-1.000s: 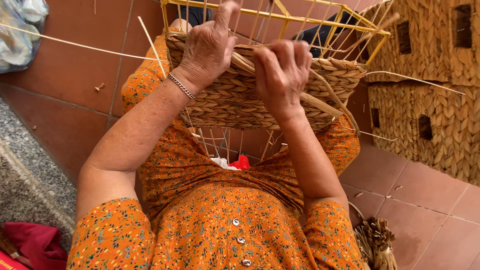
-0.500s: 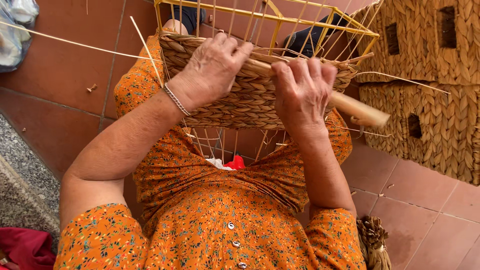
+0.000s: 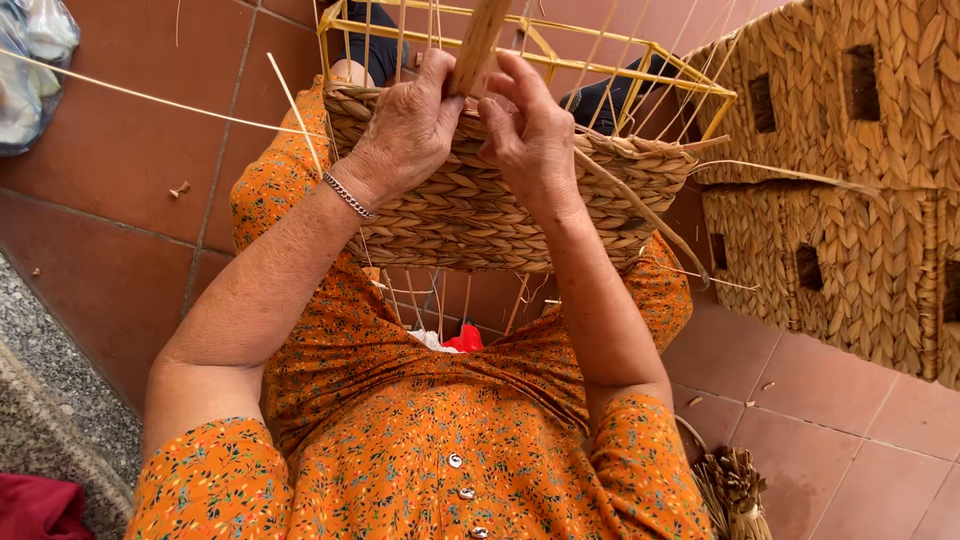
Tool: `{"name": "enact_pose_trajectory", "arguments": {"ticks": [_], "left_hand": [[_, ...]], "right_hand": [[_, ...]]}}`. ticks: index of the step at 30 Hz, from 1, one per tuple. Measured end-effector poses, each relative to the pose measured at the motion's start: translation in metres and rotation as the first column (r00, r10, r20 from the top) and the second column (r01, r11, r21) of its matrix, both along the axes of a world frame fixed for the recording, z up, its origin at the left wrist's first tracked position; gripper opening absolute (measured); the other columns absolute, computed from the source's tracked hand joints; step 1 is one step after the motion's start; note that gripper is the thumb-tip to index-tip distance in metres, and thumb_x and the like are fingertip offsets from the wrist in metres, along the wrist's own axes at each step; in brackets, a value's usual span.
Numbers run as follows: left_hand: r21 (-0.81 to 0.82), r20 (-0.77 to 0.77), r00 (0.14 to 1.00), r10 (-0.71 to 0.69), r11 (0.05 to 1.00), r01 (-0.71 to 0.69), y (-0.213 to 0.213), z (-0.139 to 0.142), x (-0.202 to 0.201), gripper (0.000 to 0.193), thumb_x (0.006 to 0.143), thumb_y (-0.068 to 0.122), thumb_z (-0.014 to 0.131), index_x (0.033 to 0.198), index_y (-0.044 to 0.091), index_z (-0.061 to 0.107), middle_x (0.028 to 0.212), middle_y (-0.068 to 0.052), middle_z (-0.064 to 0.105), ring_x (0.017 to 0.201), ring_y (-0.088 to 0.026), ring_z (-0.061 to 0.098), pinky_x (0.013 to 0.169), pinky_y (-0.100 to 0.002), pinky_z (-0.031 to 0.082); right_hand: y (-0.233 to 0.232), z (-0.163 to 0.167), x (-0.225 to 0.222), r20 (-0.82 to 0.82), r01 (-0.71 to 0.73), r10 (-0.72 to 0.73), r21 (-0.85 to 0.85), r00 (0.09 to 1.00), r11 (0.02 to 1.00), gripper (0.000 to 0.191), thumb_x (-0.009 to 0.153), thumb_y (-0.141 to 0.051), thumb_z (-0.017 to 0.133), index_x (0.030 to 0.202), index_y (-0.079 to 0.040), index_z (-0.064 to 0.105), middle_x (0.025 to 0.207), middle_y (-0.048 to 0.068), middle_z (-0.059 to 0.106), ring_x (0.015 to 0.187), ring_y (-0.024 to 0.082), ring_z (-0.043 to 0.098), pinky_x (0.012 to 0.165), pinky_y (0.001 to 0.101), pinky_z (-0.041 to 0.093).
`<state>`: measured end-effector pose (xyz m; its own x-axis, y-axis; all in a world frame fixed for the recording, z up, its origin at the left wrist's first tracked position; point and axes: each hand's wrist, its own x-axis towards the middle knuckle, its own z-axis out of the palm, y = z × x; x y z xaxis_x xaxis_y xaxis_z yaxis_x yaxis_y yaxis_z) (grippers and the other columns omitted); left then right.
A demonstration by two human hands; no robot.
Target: The person sits on the floor weaving a water hyacinth basket around a bamboo frame. They pick up dried strands, fold and wrap them over the woven rim, tuck the ends into the weave, and press the wraps tight, working around the basket edge.
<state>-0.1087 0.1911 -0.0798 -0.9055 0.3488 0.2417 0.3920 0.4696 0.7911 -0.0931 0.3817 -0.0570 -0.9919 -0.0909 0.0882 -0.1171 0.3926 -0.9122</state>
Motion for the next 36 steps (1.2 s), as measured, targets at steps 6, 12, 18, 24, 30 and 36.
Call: {"name": "enact_pose_trajectory", "arguments": {"ticks": [6, 12, 18, 24, 30, 36], "left_hand": [[0.074, -0.111, 0.993, 0.030, 0.997, -0.021, 0.010, -0.004, -0.004, 0.028, 0.104, 0.004, 0.063, 0.122, 0.005, 0.042, 0.088, -0.014, 0.070, 0.082, -0.032, 0.075, 0.070, -0.042, 0.060], [-0.034, -0.335, 0.935, -0.114, 0.993, 0.109, 0.013, 0.005, -0.001, 0.015, 0.095, 0.001, 0.069, 0.106, 0.004, 0.058, 0.092, -0.014, 0.067, 0.084, -0.034, 0.069, 0.075, -0.043, 0.058], [-0.072, -0.336, 0.938, -0.086, 0.995, 0.065, 0.019, 0.006, 0.004, 0.014, 0.101, 0.006, 0.073, 0.102, 0.002, 0.059, 0.098, -0.013, 0.060, 0.081, -0.022, 0.066, 0.072, -0.032, 0.061], [-0.157, -0.474, 0.868, -0.148, 0.984, 0.082, 0.011, -0.012, 0.008, 0.014, 0.104, -0.004, 0.064, 0.099, 0.001, 0.052, 0.104, -0.012, 0.061, 0.088, -0.021, 0.069, 0.076, -0.025, 0.063], [-0.237, -0.285, 0.945, -0.159, 0.967, 0.091, 0.011, -0.023, -0.006, 0.012, 0.103, -0.001, 0.067, 0.101, 0.002, 0.056, 0.078, -0.008, 0.063, 0.066, -0.022, 0.067, 0.056, -0.030, 0.054], [-0.308, -0.258, 0.966, 0.002, 0.948, -0.084, 0.037, -0.026, -0.022, 0.045, 0.091, 0.003, 0.078, 0.125, -0.001, 0.049, 0.073, -0.007, 0.062, 0.059, -0.021, 0.066, 0.049, -0.030, 0.054]], "right_hand": [[-0.001, -0.001, 0.021, -0.311, 0.010, 0.003, 0.039, 0.950, 0.999, 0.020, 0.102, -0.001, 0.074, 0.120, -0.005, 0.067, 0.111, 0.005, 0.073, 0.094, 0.017, 0.070, 0.082, 0.0299, 0.060], [0.004, 0.024, 0.028, -0.545, 0.062, 0.194, 0.416, 0.816, 0.907, 0.022, 0.094, -0.003, 0.077, 0.115, -0.007, 0.073, 0.114, 0.007, 0.069, 0.107, 0.024, 0.063, 0.096, 0.0375, 0.055], [0.040, 0.031, 0.004, -0.543, 0.268, 0.322, 0.745, 0.775, 0.610, 0.018, 0.105, -0.027, 0.075, 0.115, -0.013, 0.070, 0.110, 0.001, 0.068, 0.108, 0.021, 0.062, 0.107, 0.0528, 0.040], [0.048, 0.004, -0.003, -0.513, 0.290, 0.234, 0.742, 0.826, 0.604, 0.043, 0.099, -0.051, 0.077, 0.087, -0.014, 0.057, 0.083, 0.002, 0.057, 0.083, 0.024, 0.055, 0.078, 0.0429, 0.040], [0.047, -0.021, 0.021, -0.394, 0.219, 0.173, 0.767, 0.903, 0.603, 0.047, 0.105, -0.050, 0.071, 0.082, -0.013, 0.054, 0.073, 0.002, 0.057, 0.067, 0.021, 0.057, 0.065, 0.0390, 0.043], [0.071, -0.008, 0.059, -0.118, 0.056, 0.061, 0.789, 0.991, 0.612, 0.042, 0.110, -0.050, 0.059, 0.085, -0.017, 0.065, 0.068, -0.002, 0.061, 0.055, 0.017, 0.058, 0.056, 0.0378, 0.043]]}}
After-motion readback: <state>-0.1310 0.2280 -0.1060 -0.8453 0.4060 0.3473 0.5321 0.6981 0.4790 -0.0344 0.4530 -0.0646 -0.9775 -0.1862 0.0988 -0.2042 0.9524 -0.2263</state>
